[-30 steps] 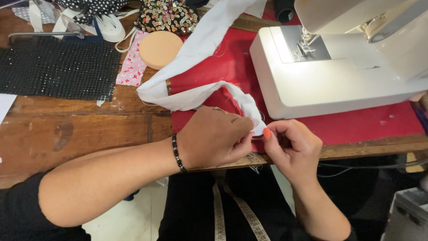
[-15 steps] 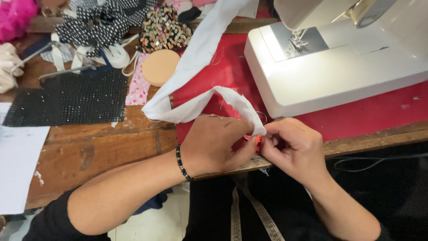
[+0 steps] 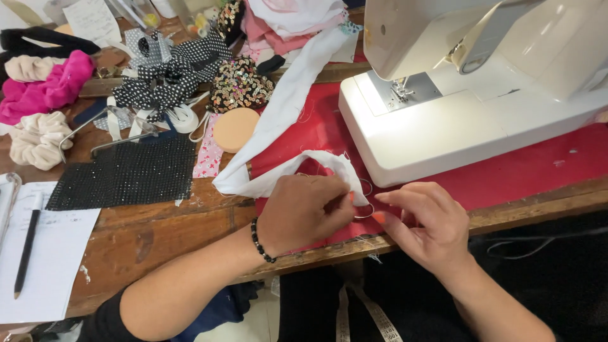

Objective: The person folds a long white fabric strip in half lengthwise and then repeatedly folds the edges inward to form a narrow tube. The hands smooth and adjust the folded edges along the strip's length. The strip remains on the worktable throughout.

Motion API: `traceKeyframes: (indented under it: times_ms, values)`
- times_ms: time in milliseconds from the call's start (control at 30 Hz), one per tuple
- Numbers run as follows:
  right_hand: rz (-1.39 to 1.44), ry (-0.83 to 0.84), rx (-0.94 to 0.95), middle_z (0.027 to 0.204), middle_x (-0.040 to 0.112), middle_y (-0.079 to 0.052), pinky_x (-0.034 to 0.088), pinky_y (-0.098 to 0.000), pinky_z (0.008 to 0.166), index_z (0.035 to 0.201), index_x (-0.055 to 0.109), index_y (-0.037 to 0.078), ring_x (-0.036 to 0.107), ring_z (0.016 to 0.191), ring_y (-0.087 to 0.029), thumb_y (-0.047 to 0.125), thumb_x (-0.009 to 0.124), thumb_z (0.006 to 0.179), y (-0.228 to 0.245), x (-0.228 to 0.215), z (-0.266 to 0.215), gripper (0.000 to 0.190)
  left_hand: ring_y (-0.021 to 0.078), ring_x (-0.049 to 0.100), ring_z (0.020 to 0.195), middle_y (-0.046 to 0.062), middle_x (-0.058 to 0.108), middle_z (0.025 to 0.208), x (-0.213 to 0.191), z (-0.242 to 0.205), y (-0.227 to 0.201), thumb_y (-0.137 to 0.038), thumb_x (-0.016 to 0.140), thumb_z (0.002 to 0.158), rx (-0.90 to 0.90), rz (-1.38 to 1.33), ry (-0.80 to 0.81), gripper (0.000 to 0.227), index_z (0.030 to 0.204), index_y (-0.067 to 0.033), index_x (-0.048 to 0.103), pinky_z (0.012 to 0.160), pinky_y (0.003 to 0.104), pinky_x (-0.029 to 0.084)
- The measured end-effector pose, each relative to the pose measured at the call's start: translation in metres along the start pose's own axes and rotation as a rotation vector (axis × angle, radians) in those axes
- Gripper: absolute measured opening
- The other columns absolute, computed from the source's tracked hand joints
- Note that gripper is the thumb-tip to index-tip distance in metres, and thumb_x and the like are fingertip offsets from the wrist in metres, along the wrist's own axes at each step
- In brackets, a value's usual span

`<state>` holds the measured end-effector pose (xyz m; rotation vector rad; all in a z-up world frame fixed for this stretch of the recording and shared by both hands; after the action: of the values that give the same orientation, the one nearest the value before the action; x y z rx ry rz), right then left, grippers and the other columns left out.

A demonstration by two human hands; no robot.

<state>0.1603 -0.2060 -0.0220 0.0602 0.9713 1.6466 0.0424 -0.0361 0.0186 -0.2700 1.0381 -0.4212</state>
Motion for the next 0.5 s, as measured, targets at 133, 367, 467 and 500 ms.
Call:
traceKeyframes:
  times_ms: [133, 367, 467, 500]
  values:
    - [-0.043, 0.011, -0.487, 0.088, 0.067, -0.008, 0.057, -0.0310, 0.056, 0.089, 0.078, 0.010, 0.064, 0.061, -0.022, 0.009, 0.076, 0.089, 0.012, 0.003, 0.004, 0.002, 0.0328, 0.070, 0.058, 0.008, 0.063, 0.055, 0.014, -0.009, 0.003, -0.023, 0.062, 0.093, -0.123, -0.195, 0.025, 0.023, 0.073, -0.0118, 0.065, 0.047, 0.033, 0.051]
    - [-0.165, 0.215, -0.638, 0.091, 0.064, -0.007, 0.055, -0.0320, 0.057, 0.094, 0.070, 0.006, 0.064, 0.066, -0.019, 0.016, 0.074, 0.093, 0.025, -0.016, 0.003, 0.010, 0.0149, 0.045, 0.056, -0.002, 0.049, 0.060, 0.026, -0.014, -0.010, -0.026, 0.052, 0.099, -0.174, -0.402, 0.301, 0.027, 0.074, -0.0139, 0.051, 0.055, 0.033, 0.033]
    - [-0.222, 0.320, -0.403, 0.081, 0.070, -0.004, 0.055, -0.0329, 0.053, 0.086, 0.075, 0.012, 0.068, 0.063, -0.024, 0.017, 0.074, 0.089, 0.008, -0.005, 0.002, 0.005, 0.0425, 0.069, 0.071, 0.017, 0.065, 0.066, 0.032, -0.010, 0.000, -0.024, 0.055, 0.099, -0.201, -0.464, 0.298, 0.024, 0.095, -0.0047, 0.068, 0.058, 0.040, 0.053]
    - [-0.225, 0.322, -0.395, 0.081, 0.070, -0.004, 0.055, -0.0329, 0.053, 0.086, 0.075, 0.012, 0.068, 0.063, -0.024, 0.017, 0.074, 0.089, 0.008, -0.006, 0.002, 0.005, 0.0425, 0.069, 0.071, 0.017, 0.065, 0.066, 0.024, -0.006, -0.003, -0.024, 0.055, 0.099, -0.201, -0.471, 0.304, 0.024, 0.095, -0.0047, 0.068, 0.058, 0.040, 0.053]
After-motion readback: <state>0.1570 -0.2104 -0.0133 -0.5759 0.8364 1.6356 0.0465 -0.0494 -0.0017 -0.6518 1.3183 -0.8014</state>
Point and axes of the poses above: each hand's wrist, its own z-axis towards the middle knuckle, its own x-axis out of the palm, y = z × x, the point moved 3 cm from there along z, towards the middle knuckle
